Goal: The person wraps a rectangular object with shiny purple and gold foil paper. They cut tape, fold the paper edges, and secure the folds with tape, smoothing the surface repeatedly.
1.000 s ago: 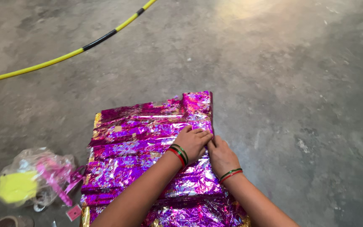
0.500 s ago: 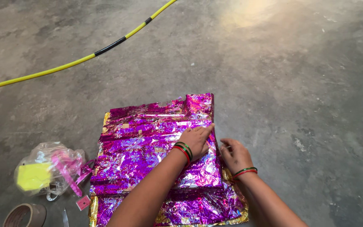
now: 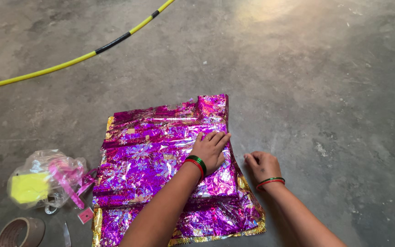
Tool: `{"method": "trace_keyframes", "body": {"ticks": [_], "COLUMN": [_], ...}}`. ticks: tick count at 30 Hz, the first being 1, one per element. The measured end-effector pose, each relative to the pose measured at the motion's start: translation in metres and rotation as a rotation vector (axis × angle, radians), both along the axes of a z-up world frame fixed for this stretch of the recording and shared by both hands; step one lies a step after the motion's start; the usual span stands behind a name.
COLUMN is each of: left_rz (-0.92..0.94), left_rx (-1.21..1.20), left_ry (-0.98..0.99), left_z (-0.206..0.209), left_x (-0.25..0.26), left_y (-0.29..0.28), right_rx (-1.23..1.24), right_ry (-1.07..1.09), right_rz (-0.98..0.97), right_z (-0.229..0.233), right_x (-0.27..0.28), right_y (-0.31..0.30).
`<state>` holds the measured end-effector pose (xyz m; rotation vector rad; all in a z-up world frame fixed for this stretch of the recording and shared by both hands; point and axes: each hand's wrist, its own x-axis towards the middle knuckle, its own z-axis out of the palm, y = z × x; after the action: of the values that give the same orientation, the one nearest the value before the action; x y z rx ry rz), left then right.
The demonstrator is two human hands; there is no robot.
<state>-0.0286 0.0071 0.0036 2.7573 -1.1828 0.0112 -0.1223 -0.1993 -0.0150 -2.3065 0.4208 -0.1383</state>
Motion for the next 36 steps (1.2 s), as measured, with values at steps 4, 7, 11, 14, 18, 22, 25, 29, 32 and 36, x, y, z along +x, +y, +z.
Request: {"method": "trace_keyframes", "body": {"ticks": [4, 7, 11, 14, 18, 22, 25, 29, 32, 36], "left_rz": [0.019, 0.029, 0.034, 0.038, 0.046, 0.048, 0.058, 0.055, 0.052, 0.055], "left_rx": [0.019, 0.035, 0.068, 0.068, 0.065, 0.074, 0.066, 0.069, 0.078, 0.079], "left_ry": [0.009, 0.022, 0.026, 0.042, 0.057, 0.060, 0.076, 0.075, 0.067, 0.061], "left_z": [0.000, 0.001, 0.002, 0.003, 0.003, 0.004, 0.005, 0.007, 0.007, 0.004], "left_x": [-0.002, -0.004, -0.004, -0.005, -0.005, -0.005, -0.006, -0.007, -0.006, -0.006], "left_y": [0.000, 0.000, -0.001, -0.002, -0.002, -0.002, -0.003, -0.002, -0.003, -0.002], "right_rx": [-0.093, -0.091, -0.080, -0.062, 0.113, 0.105, 0.108, 0.168, -0.134, 0.244], "right_ry": [0.059, 0.106, 0.094, -0.220, 0.076, -0.182, -0.119, 0.129, 0.195, -0.094], "right_rz": [-0.005, 0.002, 0.017, 0.063, -0.001, 0.105, 0.058, -0.070, -0.024, 0.183], "right_z": [-0.011, -0.015, -0.015, -0.010, 0.004, 0.010, 0.010, 0.008, 0.008, 0.006], "right_x": [-0.011, -0.017, -0.020, -0.022, -0.023, -0.031, -0.038, -0.039, -0.039, -0.046], "right_y": [-0.007, -0.011, -0.013, -0.009, -0.003, 0.000, -0.003, -0.009, -0.012, -0.005]}}
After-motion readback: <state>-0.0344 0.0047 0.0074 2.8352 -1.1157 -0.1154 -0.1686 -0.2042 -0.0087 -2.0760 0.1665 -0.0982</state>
